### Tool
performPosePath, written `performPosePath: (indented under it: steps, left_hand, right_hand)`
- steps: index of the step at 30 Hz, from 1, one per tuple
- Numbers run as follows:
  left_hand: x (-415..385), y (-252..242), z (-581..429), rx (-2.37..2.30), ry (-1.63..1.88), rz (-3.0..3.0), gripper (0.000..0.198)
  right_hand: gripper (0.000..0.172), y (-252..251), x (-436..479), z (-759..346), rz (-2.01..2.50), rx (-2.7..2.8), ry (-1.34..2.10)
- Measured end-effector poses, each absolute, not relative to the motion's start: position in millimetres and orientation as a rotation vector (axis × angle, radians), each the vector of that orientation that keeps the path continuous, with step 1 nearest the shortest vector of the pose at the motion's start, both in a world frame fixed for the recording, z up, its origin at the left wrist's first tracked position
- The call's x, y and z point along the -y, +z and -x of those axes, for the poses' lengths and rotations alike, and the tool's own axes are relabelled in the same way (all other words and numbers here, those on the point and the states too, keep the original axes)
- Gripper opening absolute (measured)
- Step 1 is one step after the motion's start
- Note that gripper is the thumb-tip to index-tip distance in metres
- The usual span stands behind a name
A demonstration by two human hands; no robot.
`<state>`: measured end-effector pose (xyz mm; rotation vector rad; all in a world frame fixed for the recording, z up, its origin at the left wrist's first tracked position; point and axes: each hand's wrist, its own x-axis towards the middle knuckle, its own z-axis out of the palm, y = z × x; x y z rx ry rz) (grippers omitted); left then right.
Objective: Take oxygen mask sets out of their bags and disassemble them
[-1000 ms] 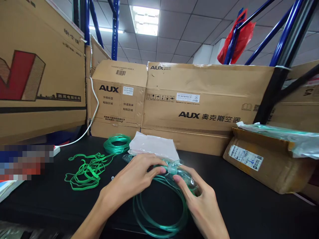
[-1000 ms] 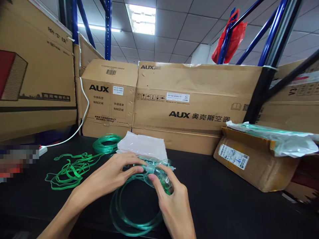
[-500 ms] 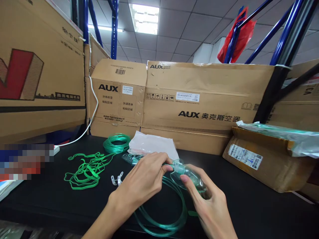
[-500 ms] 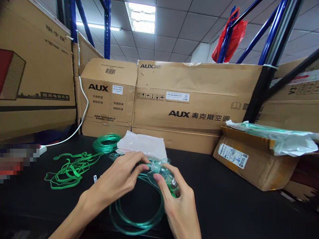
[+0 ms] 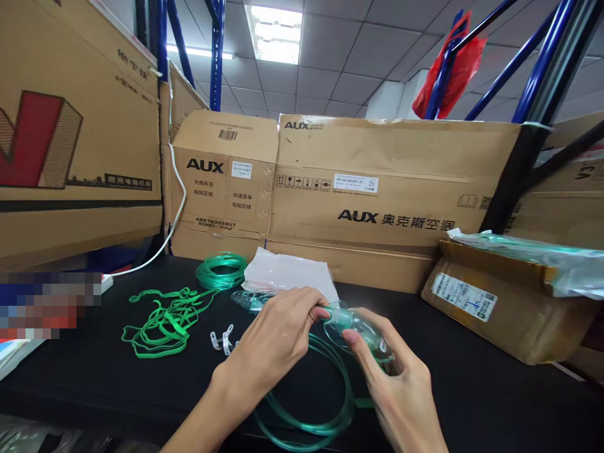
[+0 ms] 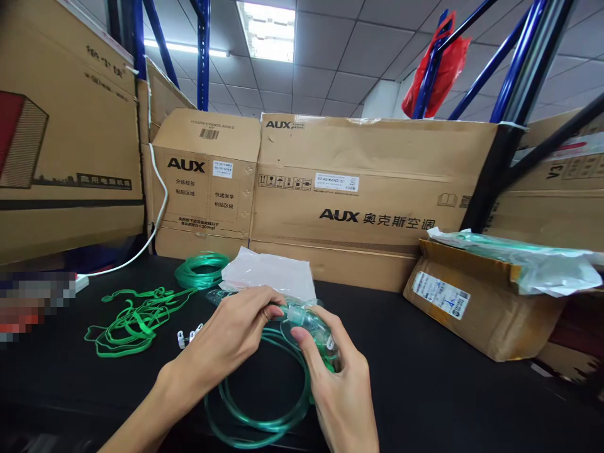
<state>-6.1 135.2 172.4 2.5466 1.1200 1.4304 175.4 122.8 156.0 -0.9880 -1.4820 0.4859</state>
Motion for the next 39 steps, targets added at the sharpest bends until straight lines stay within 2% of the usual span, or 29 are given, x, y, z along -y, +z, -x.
performPosePath:
  steps: [23,29,39]
  left_hand:
    - [-134.8,177.3,16.0,-1.169,1.268,-2.549,0.02]
    - [-131.3,180.2,15.1,-1.151,1.269,-2.401,0.017]
    - [-132.5,175.9,10.9,-1.158,1.325,-2.478,0.018]
  right_hand:
    - [0.028,147.2,-131.0,-178.3,0.956,1.595,0.404]
    - [0.031,146.2,-129.0,-178.4,0.98,1.611,0.376]
    - [0.027,151.5,-130.3,-180.1,0.947,1.596,0.383]
